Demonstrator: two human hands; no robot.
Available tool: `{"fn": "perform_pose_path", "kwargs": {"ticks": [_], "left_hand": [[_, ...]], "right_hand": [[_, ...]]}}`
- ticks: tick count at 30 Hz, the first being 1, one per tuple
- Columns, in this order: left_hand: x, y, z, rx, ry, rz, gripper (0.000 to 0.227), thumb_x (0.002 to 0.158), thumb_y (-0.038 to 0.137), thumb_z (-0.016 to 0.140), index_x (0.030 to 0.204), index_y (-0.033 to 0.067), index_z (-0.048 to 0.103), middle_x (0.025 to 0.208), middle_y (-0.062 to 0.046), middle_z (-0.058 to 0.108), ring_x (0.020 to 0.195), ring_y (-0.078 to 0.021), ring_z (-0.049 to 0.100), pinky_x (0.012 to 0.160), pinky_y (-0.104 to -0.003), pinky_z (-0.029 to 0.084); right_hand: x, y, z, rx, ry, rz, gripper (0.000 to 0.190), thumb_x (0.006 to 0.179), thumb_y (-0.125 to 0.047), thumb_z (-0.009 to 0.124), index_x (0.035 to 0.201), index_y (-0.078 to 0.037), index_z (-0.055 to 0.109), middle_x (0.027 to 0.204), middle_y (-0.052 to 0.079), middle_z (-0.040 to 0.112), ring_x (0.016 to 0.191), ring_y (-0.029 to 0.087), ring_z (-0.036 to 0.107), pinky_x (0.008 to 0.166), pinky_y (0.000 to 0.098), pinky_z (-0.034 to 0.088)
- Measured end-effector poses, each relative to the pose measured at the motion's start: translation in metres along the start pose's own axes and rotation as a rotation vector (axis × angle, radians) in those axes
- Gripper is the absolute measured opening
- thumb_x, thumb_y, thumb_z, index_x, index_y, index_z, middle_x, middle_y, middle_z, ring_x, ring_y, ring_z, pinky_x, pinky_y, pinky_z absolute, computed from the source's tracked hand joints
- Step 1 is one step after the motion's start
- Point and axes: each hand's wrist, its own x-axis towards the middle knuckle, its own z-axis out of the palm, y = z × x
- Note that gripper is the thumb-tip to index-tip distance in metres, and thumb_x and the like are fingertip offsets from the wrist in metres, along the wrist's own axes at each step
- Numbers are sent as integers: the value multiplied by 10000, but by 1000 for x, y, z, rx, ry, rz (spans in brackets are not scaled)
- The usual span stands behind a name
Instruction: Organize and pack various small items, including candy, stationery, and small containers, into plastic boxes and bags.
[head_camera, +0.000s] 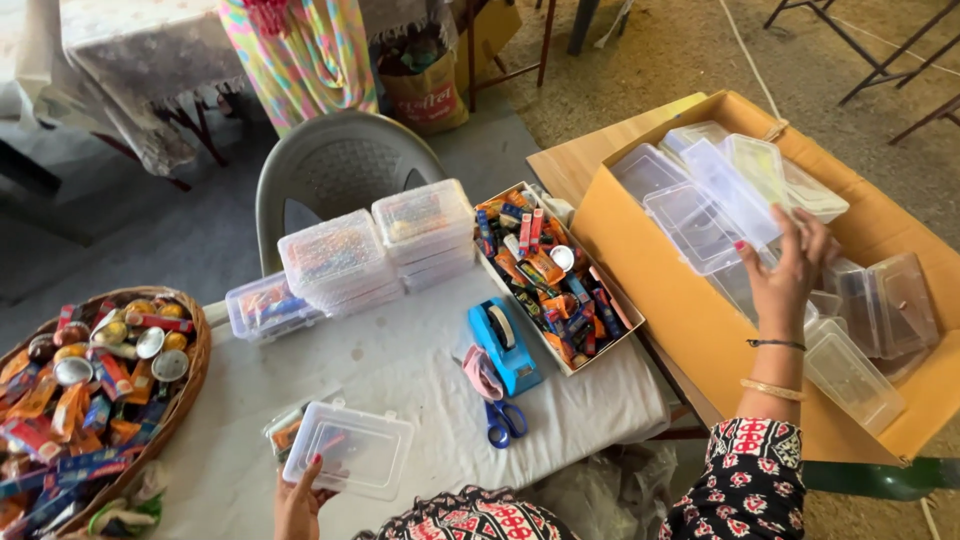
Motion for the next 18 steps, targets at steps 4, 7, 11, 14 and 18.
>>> {"fn": "perform_pose_path", "kwargs": {"ticks": [4, 7, 11, 14, 18], "left_hand": [[-21, 12, 7, -13, -13, 25, 613, 870, 246, 700, 1410, 96, 453, 1125, -127, 691, 882, -290, 732, 693, -416, 592], [-28, 11, 6, -23, 15, 10, 598, 874, 252, 698, 1401, 100, 461, 1132, -119, 691, 897, -276, 731, 703, -401, 589], [-38, 4, 0, -91, 85, 25, 585, 868, 259, 715, 1383, 109, 481, 1122, -109, 693, 901, -254, 732, 709, -379, 586], [-46, 7, -5, -121, 27, 84, 556, 881, 268, 750, 1348, 54, 538, 1075, -125, 712, 887, -236, 733, 700, -370, 585], [-50, 22, -10, -116, 69, 78, 497, 882, 283, 730, 1284, 82, 517, 1022, -91, 721, 840, -209, 738, 706, -358, 605]], "right_hand": [[-6, -9, 10, -166, -174, -122, 359, 923, -394, 813, 1212, -214, 698, 1372, 69, 524, 1384, 325, 418, 1243, 538, 341], [-10, 2, 31, -12, -268, -18, 376, 963, -407, 755, 1235, -166, 657, 1309, 57, 580, 1361, 306, 471, 1213, 529, 314], [-16, -13, 27, -35, -218, -148, 404, 983, -396, 820, 1198, -124, 613, 1275, 144, 535, 1350, 343, 447, 1195, 522, 298], [-28, -40, 26, 103, -135, -147, 480, 985, -308, 762, 1332, -40, 567, 1379, 222, 544, 1371, 392, 466, 1216, 531, 333], [-78, -68, 46, 306, -55, 46, 500, 1071, -328, 716, 1364, 41, 548, 1378, 244, 557, 1310, 431, 506, 1165, 512, 387]]}}
